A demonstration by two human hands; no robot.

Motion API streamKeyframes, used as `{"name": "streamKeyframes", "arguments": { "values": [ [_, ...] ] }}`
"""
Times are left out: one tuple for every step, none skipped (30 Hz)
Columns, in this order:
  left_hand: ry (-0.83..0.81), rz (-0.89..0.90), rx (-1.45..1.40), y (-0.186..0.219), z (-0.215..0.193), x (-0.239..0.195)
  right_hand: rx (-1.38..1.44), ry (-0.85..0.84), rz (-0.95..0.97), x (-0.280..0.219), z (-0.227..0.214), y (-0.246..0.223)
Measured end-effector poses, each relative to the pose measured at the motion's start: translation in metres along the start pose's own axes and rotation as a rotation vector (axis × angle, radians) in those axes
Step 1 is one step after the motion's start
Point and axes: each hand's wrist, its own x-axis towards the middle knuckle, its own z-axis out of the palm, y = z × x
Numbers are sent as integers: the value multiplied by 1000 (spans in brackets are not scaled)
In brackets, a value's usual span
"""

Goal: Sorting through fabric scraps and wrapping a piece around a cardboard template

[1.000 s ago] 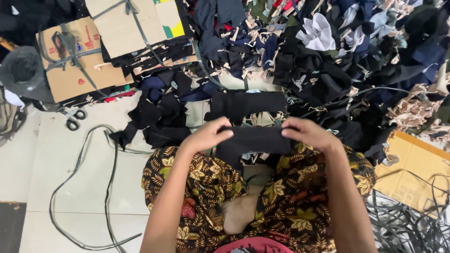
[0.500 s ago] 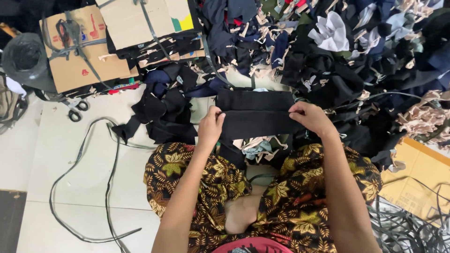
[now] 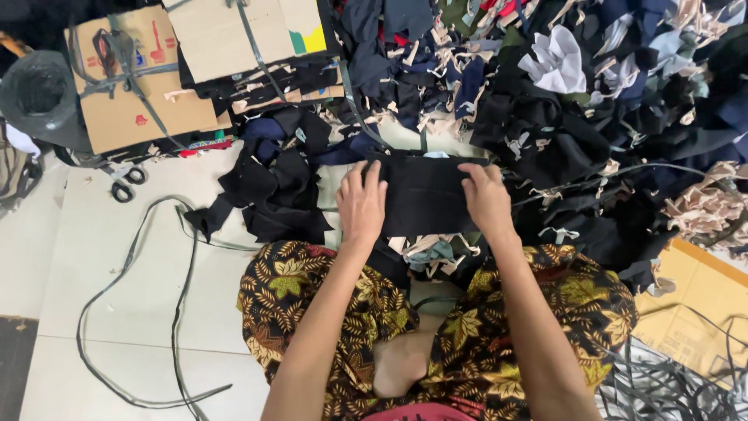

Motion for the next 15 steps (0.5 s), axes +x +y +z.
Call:
{"name": "streamKeyframes", "arguments": {
  "values": [
    [5,2,1,-7,9,13,1,4,-3,8,-4,-1],
    [66,-49,7,-13,19,21,-2,59,35,10,-7,-1],
    [127,-100,13,-18,29,30,-6,114,73,12,-11,0],
    [122,-98,11,-25,44,36,-8,112,79,16,-7,6],
    [49,-169,16,-32,59,43,-42,76,88,21,-4,12],
    [-14,-235,21,-39,74,56,-74,49,92,32,-2,17],
    [-10,-229,20,-43,81,60,-73,57,92,35,-1,18],
    [-33,-260,-28,-47,88,64,-56,40,104,38,1,19],
    [-56,-291,-76,-51,96,67,-38,23,116,41,2,21],
    [-61,-290,-76,-45,87,68,-39,21,120,43,3,25],
    [-18,-279,-87,-39,79,69,-37,20,117,46,5,29],
    [24,-271,-96,-35,71,69,-35,17,113,47,8,32],
    [19,-272,-94,-30,66,69,-34,12,116,49,3,30],
    [35,-259,-99,-26,60,69,-48,6,129,51,-1,28],
    [52,-246,-104,-22,54,69,-62,0,142,52,-6,26]
  ]
}}
